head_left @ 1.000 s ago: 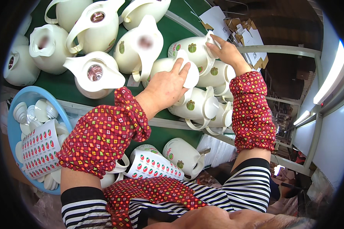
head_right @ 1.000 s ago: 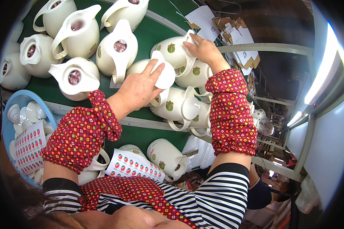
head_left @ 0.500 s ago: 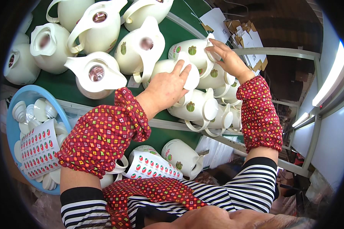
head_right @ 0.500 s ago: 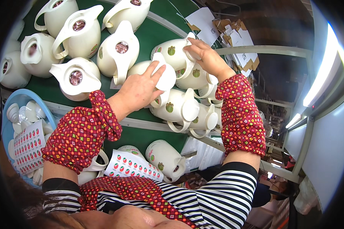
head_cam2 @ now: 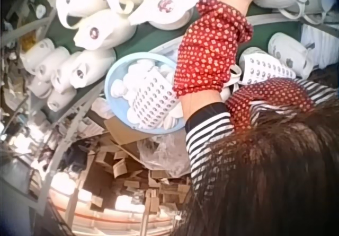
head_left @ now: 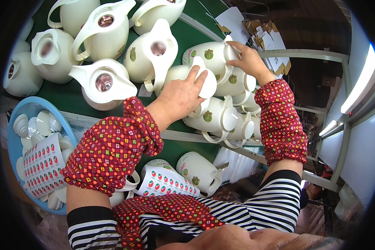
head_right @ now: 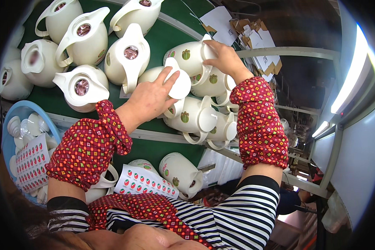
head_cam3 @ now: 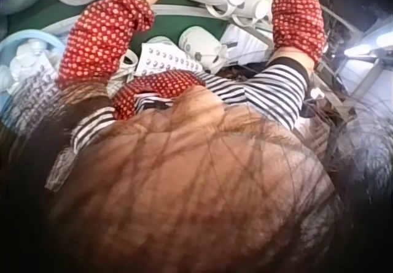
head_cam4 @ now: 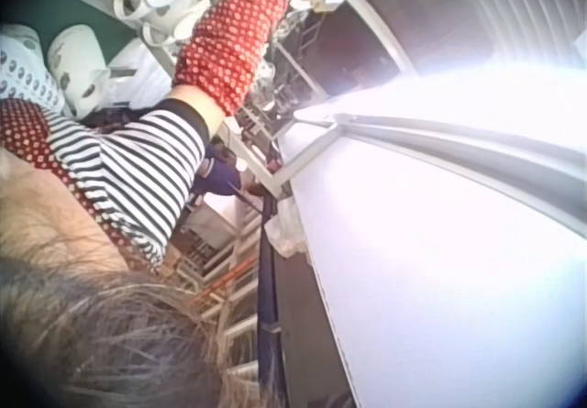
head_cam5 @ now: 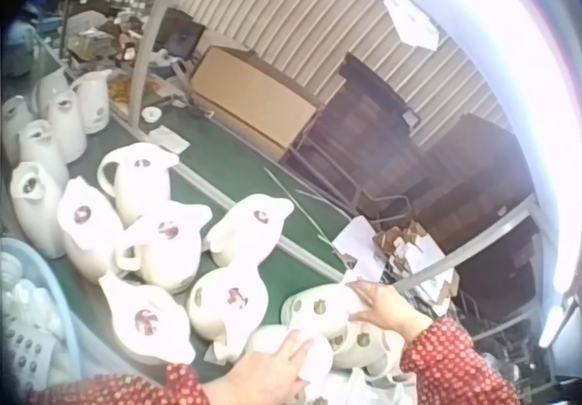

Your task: The person assembles white ceramic pitchers on a conveyor belt by inserting stoppers and applying stickers. They handle each pitcher individually, placing stoppers into the openings and affixing decorative stickers to the sides before moving the finished units along the belt.

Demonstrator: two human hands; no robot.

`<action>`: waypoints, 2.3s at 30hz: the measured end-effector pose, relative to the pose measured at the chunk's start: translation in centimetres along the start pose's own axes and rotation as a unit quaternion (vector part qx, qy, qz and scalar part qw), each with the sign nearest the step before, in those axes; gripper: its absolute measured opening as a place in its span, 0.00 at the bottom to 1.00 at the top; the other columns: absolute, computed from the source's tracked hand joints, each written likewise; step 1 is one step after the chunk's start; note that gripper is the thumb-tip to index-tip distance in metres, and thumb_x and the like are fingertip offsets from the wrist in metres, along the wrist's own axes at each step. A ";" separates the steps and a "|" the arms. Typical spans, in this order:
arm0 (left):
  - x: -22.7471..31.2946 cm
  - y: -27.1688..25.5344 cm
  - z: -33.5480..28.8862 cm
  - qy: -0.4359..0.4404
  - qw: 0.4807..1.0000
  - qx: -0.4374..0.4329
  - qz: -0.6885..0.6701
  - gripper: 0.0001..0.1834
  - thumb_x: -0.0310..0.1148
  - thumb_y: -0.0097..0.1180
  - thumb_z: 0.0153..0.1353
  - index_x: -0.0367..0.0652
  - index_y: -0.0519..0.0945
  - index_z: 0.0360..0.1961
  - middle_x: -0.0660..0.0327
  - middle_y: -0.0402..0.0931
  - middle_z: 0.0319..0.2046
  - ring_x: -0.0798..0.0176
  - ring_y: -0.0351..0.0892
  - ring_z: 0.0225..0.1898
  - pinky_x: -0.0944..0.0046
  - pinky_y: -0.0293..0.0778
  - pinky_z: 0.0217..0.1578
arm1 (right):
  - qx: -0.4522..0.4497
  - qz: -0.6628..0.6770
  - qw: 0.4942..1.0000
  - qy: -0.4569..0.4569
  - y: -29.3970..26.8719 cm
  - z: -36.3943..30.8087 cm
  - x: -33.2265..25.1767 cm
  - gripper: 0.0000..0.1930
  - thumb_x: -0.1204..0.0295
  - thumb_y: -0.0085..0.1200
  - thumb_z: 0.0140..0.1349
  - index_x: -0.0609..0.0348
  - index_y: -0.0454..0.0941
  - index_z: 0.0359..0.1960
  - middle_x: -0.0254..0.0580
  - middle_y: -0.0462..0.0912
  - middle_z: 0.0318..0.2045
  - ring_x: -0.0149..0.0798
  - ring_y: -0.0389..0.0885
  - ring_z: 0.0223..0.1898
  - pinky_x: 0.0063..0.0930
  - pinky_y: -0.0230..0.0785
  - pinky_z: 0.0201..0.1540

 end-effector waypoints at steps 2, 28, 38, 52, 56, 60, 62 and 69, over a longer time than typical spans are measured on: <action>0.0 0.0 0.0 0.002 1.000 0.001 -0.004 0.39 0.45 0.67 0.63 0.40 0.69 0.71 0.45 0.67 0.70 0.44 0.87 0.31 0.50 0.85 0.33 | 0.037 -0.019 0.988 -0.152 0.2 -0.7 0.6 0.33 0.76 0.71 0.53 0.49 0.78 0.64 0.55 0.73 0.69 0.58 0.75 0.67 0.42 0.71 0.69; 0.2 0.0 -0.1 0.009 1.000 0.000 -0.010 0.39 0.45 0.67 0.63 0.40 0.68 0.71 0.45 0.67 0.69 0.43 0.87 0.30 0.50 0.84 0.32 | -0.036 -0.054 0.994 -0.083 -0.2 0.2 0.1 0.38 0.83 0.70 0.53 0.51 0.71 0.67 0.54 0.78 0.63 0.58 0.79 0.62 0.44 0.73 0.67; 0.1 0.1 -0.1 0.012 1.000 0.006 -0.010 0.39 0.45 0.67 0.63 0.39 0.69 0.71 0.44 0.67 0.69 0.44 0.87 0.30 0.50 0.84 0.32 | 0.022 -0.143 0.984 0.107 0.5 1.3 1.3 0.33 0.51 0.64 0.65 0.62 0.75 0.64 0.66 0.82 0.55 0.61 0.83 0.57 0.46 0.75 0.63; 0.4 0.2 0.0 0.014 1.000 0.009 -0.005 0.39 0.44 0.68 0.63 0.40 0.69 0.71 0.44 0.67 0.69 0.44 0.87 0.29 0.50 0.84 0.32 | -0.005 -0.043 0.998 -0.044 0.8 0.0 2.2 0.45 0.48 0.67 0.59 0.55 0.64 0.75 0.69 0.85 0.47 0.62 0.85 0.53 0.45 0.76 0.60; 0.4 0.3 -0.2 0.010 1.000 0.006 0.001 0.39 0.44 0.67 0.63 0.40 0.69 0.71 0.44 0.67 0.69 0.44 0.88 0.30 0.50 0.84 0.33 | 0.015 -0.095 0.993 0.065 1.6 0.8 2.2 0.45 0.40 0.58 0.65 0.73 0.67 0.67 0.68 0.86 0.44 0.62 0.87 0.50 0.46 0.78 0.56; 0.3 0.6 -0.2 0.008 1.000 0.009 -0.002 0.39 0.44 0.67 0.63 0.40 0.69 0.71 0.43 0.67 0.69 0.43 0.88 0.31 0.49 0.84 0.34 | 0.053 -0.160 0.972 0.164 3.2 1.9 2.0 0.48 0.32 0.42 0.69 0.80 0.72 0.57 0.64 0.88 0.41 0.59 0.89 0.47 0.46 0.80 0.52; 0.3 0.5 0.1 0.019 0.999 0.023 -0.013 0.38 0.44 0.67 0.63 0.41 0.69 0.71 0.43 0.67 0.69 0.42 0.87 0.32 0.49 0.84 0.35 | 0.080 -0.137 0.963 0.219 3.3 1.8 2.0 0.49 0.30 0.39 0.70 0.78 0.73 0.57 0.63 0.88 0.42 0.58 0.89 0.47 0.46 0.80 0.52; 0.9 -3.9 -2.3 -0.005 0.952 0.130 -0.276 0.29 0.35 0.63 0.68 0.40 0.71 0.68 0.47 0.79 0.59 0.55 0.88 0.29 0.60 0.83 0.40 | 0.323 -0.063 0.944 -0.033 0.7 -4.5 -5.7 0.38 0.39 0.46 0.74 0.75 0.76 0.49 0.64 0.87 0.34 0.64 0.87 0.38 0.50 0.80 0.42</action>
Point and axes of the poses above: each hand's wrist, its own z-axis towards the middle knuckle, its own y-axis out of the palm, x = y × z, the point moved 5 cm from there along z, towards the middle knuckle
